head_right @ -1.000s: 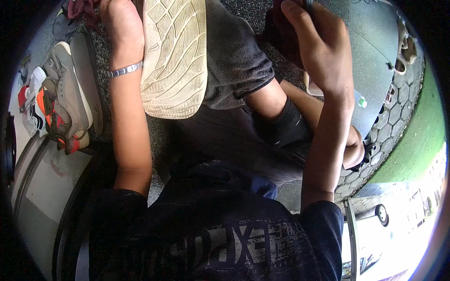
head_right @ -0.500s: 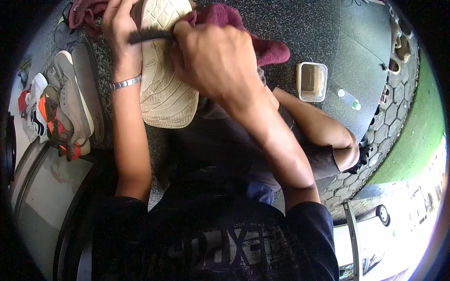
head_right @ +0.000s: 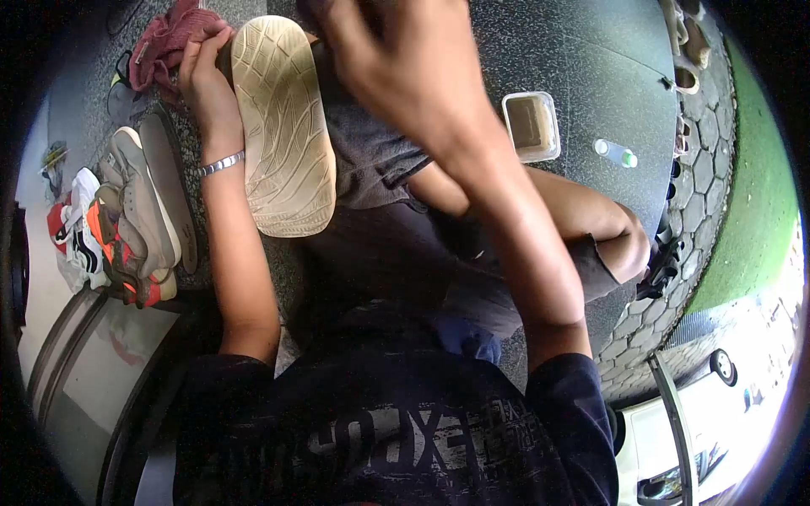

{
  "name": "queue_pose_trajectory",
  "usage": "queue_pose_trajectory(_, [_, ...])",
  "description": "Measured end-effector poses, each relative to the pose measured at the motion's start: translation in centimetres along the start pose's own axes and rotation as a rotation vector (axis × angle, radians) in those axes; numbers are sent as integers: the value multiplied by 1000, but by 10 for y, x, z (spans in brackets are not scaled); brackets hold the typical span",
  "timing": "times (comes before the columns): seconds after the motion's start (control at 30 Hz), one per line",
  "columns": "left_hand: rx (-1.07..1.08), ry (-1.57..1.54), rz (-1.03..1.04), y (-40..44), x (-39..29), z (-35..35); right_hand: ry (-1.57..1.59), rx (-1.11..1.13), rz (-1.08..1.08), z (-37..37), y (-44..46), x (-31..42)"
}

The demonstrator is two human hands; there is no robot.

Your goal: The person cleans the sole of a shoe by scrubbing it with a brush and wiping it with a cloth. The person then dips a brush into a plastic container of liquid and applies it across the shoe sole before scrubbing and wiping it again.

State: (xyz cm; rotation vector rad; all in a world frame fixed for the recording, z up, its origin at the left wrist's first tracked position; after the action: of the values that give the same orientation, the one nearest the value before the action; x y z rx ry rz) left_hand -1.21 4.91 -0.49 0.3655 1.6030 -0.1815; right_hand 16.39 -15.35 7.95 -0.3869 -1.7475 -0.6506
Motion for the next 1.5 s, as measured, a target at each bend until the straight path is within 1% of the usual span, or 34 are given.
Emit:
queue_pose_trajectory(0.03, [3, 2, 18, -2, -3, 4, 44, -43, 13, -14, 19, 4])
queue_pose_trajectory(0.1, [-23, -35, 28, -2, -6, 4, -153, -61, -2, -37, 43, 10])
queue_pose_trajectory(0.2, [-46, -36, -2, -2, -4, -3, 108, -197, 119, -89, 63, 1])
queue_pose_trajectory(0.27, [-60, -63, -51, -6, -6, -3, -416, 72, -219, -99, 24, -16])
queue_pose_trajectory(0.33, [-74, -31, -37, -5, -8, -3, -546, 138, 253, -113, -13, -37])
queue_pose_trajectory(0.4, [-71, -93, -96, -6, -4, 0, -622, 168, 452, -130, -49, -75])
queue_pose_trajectory(0.47, [-77, -85, -120, -7, -7, 6, -753, 165, 526, -154, -89, -106])
queue_pose_trajectory(0.57, [-63, -44, -122, -5, -8, 10, -647, 216, 542, -168, -125, -108])
queue_pose_trajectory(0.67, [-69, -22, -132, -5, -7, 9, -734, 179, 608, -177, -143, -97])
queue_pose_trajectory(0.77, [-76, 21, -131, -5, -9, 9, -785, 139, 659, -180, -148, -105])
queue_pose_trajectory(0.9, [-65, 14, -118, -6, -10, 6, -931, 252, 711, -177, -150, -123])
queue_pose_trajectory(1.0, [-76, 2, -111, -8, -12, 5, -873, 205, 712, -177, -142, -117])
queue_pose_trajectory(1.1, [-75, 21, -115, -8, -14, 7, -876, 243, 720, -174, -140, -118])
queue_pose_trajectory(1.2, [-66, -14, -139, -9, -11, 10, -913, 287, 660, -174, -148, -131])
queue_pose_trajectory(1.23, [-70, -27, -144, -8, -11, 8, -868, 258, 660, -176, -146, -128])
queue_pose_trajectory(1.33, [-86, -21, -115, -9, -10, 6, -740, 223, 629, -176, -140, -113])
queue_pose_trajectory(1.4, [-53, 102, -7, -7, -20, 7, -887, 204, 666, -182, -144, -118])
queue_pose_trajectory(1.47, [-18, 6, -58, -7, -13, 11, -804, 216, 660, -183, -147, -126])
queue_pose_trajectory(1.5, [-5, 3, -40, -7, -14, 13, -705, 238, 704, -181, -147, -130])
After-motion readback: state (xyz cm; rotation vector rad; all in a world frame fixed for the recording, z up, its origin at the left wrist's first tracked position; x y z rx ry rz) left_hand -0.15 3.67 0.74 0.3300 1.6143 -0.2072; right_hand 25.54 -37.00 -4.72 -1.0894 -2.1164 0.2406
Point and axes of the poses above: each hand's wrist, its own y-axis towards the middle knuckle, its own z-axis out of the palm, x = y × z, the point moved 8 cm from there along y, towards the middle knuckle, and after that the axes turned 7 degrees about y, right-handed, at the moved point
